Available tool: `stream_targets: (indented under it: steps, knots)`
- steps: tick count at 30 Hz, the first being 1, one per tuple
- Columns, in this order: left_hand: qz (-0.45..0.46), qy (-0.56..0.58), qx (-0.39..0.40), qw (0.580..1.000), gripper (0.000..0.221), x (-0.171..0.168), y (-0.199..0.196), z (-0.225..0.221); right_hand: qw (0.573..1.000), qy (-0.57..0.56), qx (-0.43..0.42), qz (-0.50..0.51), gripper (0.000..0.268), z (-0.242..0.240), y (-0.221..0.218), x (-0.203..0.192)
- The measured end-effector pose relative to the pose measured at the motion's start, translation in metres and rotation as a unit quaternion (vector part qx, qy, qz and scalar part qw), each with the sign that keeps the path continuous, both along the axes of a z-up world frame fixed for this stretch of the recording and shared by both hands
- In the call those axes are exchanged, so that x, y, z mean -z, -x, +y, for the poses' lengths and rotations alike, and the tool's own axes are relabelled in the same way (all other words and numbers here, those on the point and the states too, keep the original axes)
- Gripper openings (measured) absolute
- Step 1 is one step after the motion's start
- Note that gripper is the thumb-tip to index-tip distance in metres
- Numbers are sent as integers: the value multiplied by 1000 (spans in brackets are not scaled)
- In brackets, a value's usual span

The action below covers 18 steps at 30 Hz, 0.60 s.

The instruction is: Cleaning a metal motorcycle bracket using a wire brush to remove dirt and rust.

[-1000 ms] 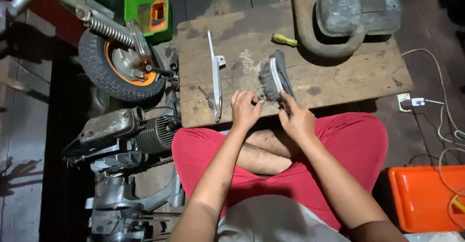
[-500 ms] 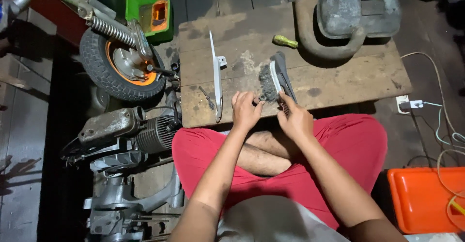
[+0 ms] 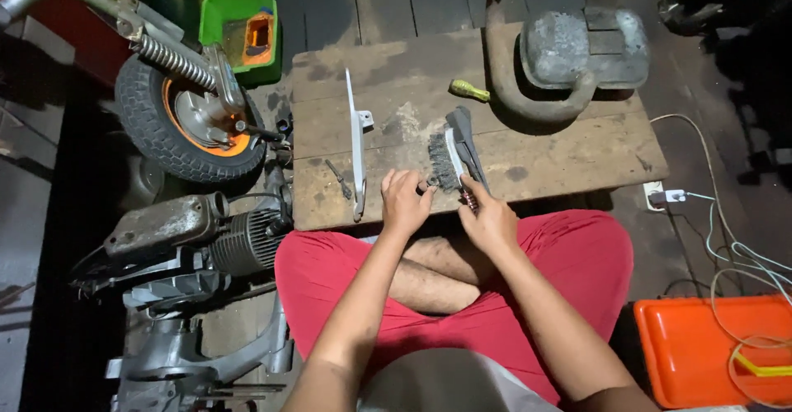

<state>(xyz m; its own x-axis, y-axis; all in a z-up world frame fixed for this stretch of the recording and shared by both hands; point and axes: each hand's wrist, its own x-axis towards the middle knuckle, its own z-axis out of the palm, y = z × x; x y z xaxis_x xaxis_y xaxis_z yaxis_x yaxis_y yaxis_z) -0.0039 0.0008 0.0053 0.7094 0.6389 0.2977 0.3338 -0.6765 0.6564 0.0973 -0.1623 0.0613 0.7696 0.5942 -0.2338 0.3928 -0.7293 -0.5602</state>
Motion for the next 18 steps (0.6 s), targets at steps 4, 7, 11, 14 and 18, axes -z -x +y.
stream_targets:
  steps: [4,7,11,14,18]
  knots:
    - [-7,11,5,1000,25,-3,-2,-1,999,-37,-11,10,60,-1,3,12]
    - [-17,-3,5,1000,27,-1,-3,0,999,-2,-34,-40,54,-1,8,0]
    - [-20,-11,3,1000,25,7,1,3,997,-51,-37,-45,58,0,19,-7]
    - [-22,-14,5,1000,26,4,3,2,999,-30,-23,-25,58,-1,14,9]
    - [-28,-23,0,999,27,2,1,1,998,-61,11,-25,60,-5,14,-4]
